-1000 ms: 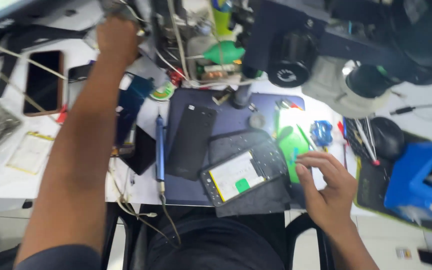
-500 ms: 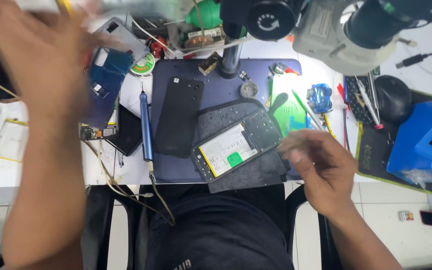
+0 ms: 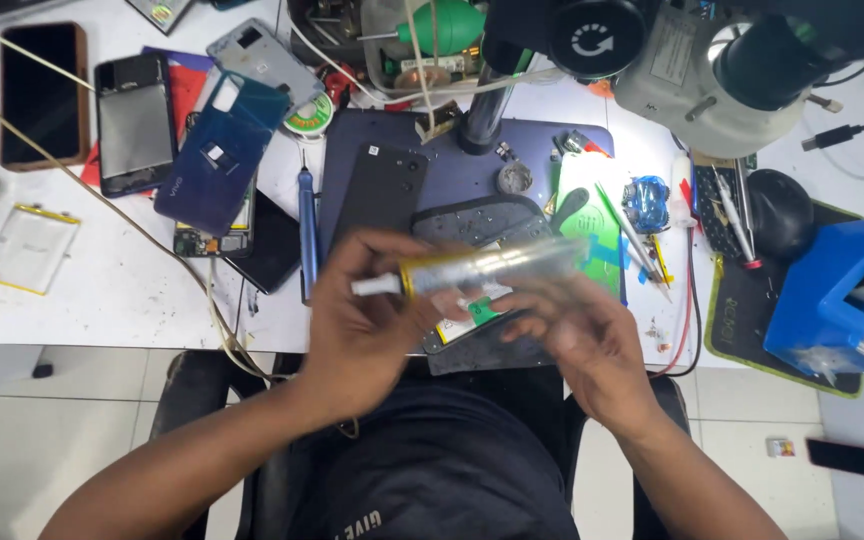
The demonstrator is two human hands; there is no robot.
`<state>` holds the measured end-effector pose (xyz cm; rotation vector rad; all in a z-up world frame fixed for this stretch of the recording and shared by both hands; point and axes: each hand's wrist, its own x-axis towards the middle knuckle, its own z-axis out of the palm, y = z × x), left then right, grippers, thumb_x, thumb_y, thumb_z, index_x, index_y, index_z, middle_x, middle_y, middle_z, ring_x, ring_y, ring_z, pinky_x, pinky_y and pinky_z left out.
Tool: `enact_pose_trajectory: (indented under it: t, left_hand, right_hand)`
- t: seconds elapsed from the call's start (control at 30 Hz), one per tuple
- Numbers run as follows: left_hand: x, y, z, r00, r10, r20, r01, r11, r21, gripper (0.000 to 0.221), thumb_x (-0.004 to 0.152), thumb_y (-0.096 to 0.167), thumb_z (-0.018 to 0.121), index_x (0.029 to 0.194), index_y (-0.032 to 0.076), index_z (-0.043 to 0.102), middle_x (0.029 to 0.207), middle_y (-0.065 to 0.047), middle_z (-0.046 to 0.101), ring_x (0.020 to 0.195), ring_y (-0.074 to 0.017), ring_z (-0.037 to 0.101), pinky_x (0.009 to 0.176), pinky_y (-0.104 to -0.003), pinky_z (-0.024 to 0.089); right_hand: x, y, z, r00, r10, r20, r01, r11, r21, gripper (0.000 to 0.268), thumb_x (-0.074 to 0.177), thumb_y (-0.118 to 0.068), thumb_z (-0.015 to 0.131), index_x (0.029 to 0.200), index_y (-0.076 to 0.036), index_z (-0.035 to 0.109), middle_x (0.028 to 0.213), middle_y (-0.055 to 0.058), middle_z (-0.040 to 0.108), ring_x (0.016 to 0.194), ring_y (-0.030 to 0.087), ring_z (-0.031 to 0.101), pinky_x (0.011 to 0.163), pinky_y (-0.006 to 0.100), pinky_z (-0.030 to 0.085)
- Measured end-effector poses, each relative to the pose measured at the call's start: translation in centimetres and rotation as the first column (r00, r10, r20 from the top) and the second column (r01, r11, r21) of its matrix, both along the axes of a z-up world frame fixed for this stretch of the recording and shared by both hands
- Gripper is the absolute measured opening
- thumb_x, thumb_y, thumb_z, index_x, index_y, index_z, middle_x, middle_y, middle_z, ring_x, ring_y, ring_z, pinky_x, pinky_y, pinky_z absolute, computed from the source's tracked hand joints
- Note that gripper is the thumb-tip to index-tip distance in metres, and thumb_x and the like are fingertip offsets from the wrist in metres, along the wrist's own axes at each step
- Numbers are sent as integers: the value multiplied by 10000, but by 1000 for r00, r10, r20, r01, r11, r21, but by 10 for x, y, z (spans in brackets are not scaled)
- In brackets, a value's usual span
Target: The person is applying adhesive to the frame of a smartphone and then carefully attaching and pressing down the back cover to complete the reassembly.
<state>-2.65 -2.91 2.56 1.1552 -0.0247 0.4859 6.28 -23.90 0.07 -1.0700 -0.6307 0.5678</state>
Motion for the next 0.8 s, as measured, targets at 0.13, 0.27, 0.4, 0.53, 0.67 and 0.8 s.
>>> enact_pose_trajectory:
  t: [0.13,0.27,0.4,0.53,0.67,0.8]
  left_hand:
    - [1,-12,-3,980,27,-197,16,977,212,353,802,123,853,1112,76,691,1121,-93,778,1008,-133,753,766,-224,662]
    - [7,-1,-10,991,62,-118,7,859,512,273,878,228,779,1102,80,732,960,-89,793,801,-133,781,697,-244,659]
    - [15,-3,-25,955,110,275,-295,405,865,218,975,273,757,1060,82,695,908,-52,742,849,-238,744,652,-363,581]
    - [20,-7,-30,966,131,222,-253,312,916,228,1003,314,700,1071,97,687,943,-38,737,889,-231,712,629,-354,553]
    - [21,-14,-27,979,82,187,-202,284,937,290,1002,354,696,1109,86,679,962,-45,721,916,-236,699,611,-352,559]
    - [25,-22,-32,971,81,224,-237,228,944,276,998,331,726,1082,73,677,903,-40,711,842,-232,682,625,-350,533]
  right_hand:
    - [6,-6,-3,956,-200,-214,217,974,61,311,1061,-193,597,1312,-12,623,1376,296,619,1277,398,619,1071,505,527]
    - [27,-18,11,820,-562,-109,571,817,86,283,1029,-158,673,1275,-21,650,1251,130,704,1165,261,696,1066,419,601]
    - [38,-25,27,797,-600,-71,604,791,95,223,1029,-262,707,1158,-80,699,1049,81,744,945,226,735,849,367,644]
    - [43,-27,11,803,-578,-142,591,804,71,176,1019,-240,716,1122,-98,703,1090,102,757,957,229,746,774,320,643]
    - [47,-29,-8,761,-640,-108,641,767,-29,239,1004,-226,707,1134,-26,700,1048,101,752,887,146,695,715,248,521]
    - [38,-32,-15,794,-605,54,607,795,-20,251,1052,-179,656,1218,9,681,1110,131,743,1000,186,702,904,268,589]
